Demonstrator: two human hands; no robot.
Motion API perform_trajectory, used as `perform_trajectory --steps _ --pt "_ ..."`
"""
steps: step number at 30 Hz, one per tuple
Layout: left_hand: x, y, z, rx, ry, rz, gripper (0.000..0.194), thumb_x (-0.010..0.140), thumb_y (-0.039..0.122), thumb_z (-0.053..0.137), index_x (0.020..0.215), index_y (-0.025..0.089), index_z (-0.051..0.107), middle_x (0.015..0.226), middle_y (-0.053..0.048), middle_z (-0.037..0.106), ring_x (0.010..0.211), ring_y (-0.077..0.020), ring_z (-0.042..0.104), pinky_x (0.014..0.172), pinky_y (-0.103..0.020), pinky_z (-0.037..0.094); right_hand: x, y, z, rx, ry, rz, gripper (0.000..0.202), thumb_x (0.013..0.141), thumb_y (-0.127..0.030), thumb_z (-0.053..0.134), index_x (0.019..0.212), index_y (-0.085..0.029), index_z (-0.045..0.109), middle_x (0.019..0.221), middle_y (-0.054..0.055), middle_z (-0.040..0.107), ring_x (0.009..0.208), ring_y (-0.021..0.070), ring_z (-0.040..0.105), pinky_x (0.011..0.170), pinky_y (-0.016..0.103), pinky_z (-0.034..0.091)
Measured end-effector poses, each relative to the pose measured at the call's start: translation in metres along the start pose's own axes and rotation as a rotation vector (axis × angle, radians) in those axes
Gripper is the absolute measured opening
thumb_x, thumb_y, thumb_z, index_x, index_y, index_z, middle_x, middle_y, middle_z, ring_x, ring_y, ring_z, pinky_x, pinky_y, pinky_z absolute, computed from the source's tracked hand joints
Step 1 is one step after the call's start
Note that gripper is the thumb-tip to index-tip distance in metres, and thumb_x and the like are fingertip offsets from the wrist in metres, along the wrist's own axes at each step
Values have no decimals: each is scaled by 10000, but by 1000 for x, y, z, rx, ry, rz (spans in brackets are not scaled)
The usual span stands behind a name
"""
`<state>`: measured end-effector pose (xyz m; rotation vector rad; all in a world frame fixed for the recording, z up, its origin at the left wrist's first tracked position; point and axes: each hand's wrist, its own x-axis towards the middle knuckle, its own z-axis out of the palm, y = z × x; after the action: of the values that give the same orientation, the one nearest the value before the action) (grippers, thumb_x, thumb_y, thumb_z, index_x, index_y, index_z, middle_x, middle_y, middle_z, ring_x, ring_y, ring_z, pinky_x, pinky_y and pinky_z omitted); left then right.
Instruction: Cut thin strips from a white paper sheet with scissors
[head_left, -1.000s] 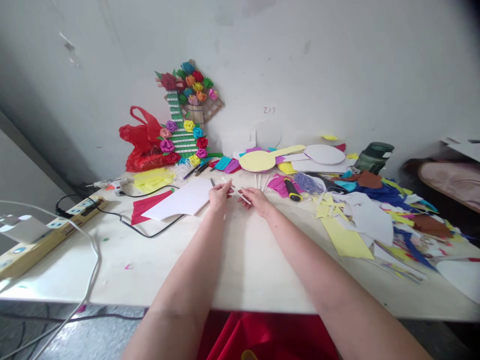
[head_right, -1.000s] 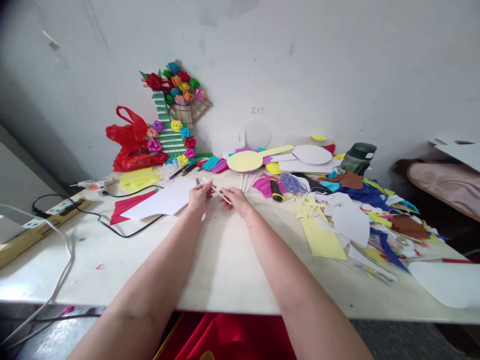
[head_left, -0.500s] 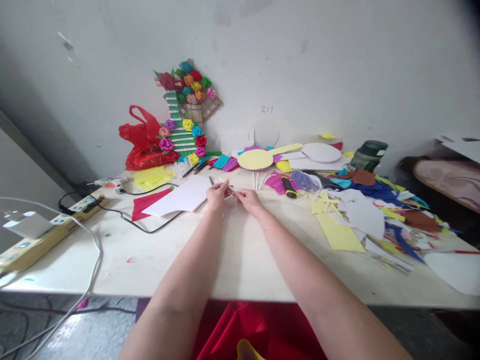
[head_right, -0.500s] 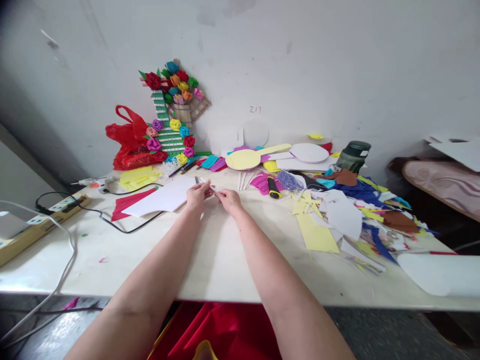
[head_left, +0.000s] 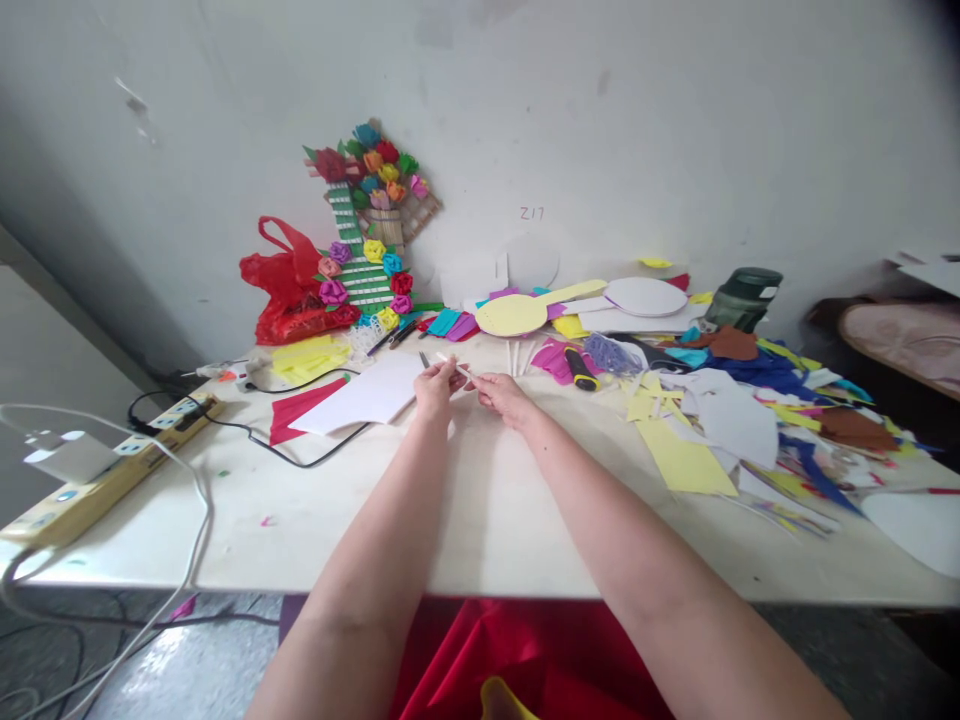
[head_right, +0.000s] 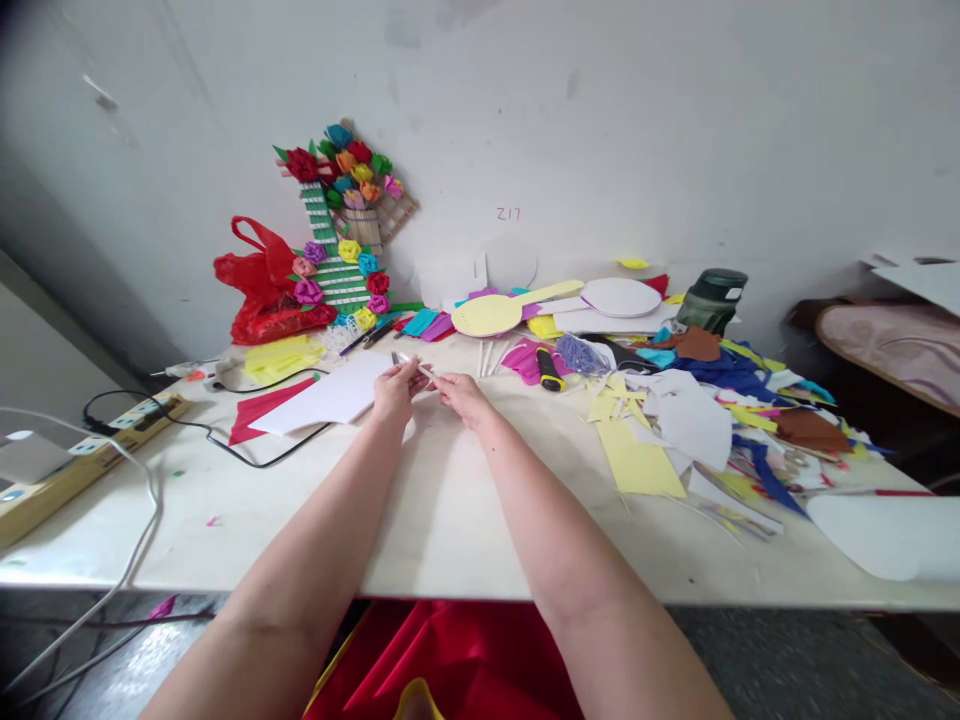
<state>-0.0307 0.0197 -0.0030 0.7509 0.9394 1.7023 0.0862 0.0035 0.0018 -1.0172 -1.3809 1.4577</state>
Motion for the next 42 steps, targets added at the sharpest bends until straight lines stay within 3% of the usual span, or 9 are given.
perform_trajectory --steps 4,12,29,35,39,42 --pt "0 -1 0 -65 -6 6 203 624 248 668 724 93 584 630 -66 636 501 -101 558 546 -228 454 -1 -4 1 110 -78 88 233 791 -350 485 732 -130 534 397 -90 281 325 21 160 362 177 60" --pt "-1 0 1 -145 -40 31 209 611 246 668 735 109 570 676 -62 636 599 -117 595 604 -233 451 2 -6 -3 337 -253 229 245 861 -325 389 745 -140 500 397 -94 256 314 27 111 326 155 74" --pt "-6 5 2 -108 -103 51 252 632 308 675 781 138 564 679 -41 635 569 -92 578 568 -206 444 -4 -11 -7 375 -300 230 228 850 -278 408 727 -119 514 374 -92 257 323 30 101 330 155 65" --pt "-4 6 2 -105 -78 9 256 644 285 669 812 128 556 652 -51 637 581 -119 607 575 -218 464 -3 -8 -11 288 -257 236 280 861 -351 388 765 -128 525 379 -80 324 289 21 165 320 152 86" --pt "-4 7 3 -91 38 -33 250 653 285 666 808 139 535 652 -50 637 607 -128 618 584 -218 469 -1 -3 -12 138 -117 186 409 865 -464 310 819 -134 546 442 -17 489 302 49 342 310 166 189" --pt "-3 8 3 -97 121 -56 248 660 284 664 800 140 518 638 -49 631 610 -134 622 563 -208 464 1 1 -12 -9 18 83 355 825 -463 409 786 -136 542 506 4 547 331 54 403 318 171 240"
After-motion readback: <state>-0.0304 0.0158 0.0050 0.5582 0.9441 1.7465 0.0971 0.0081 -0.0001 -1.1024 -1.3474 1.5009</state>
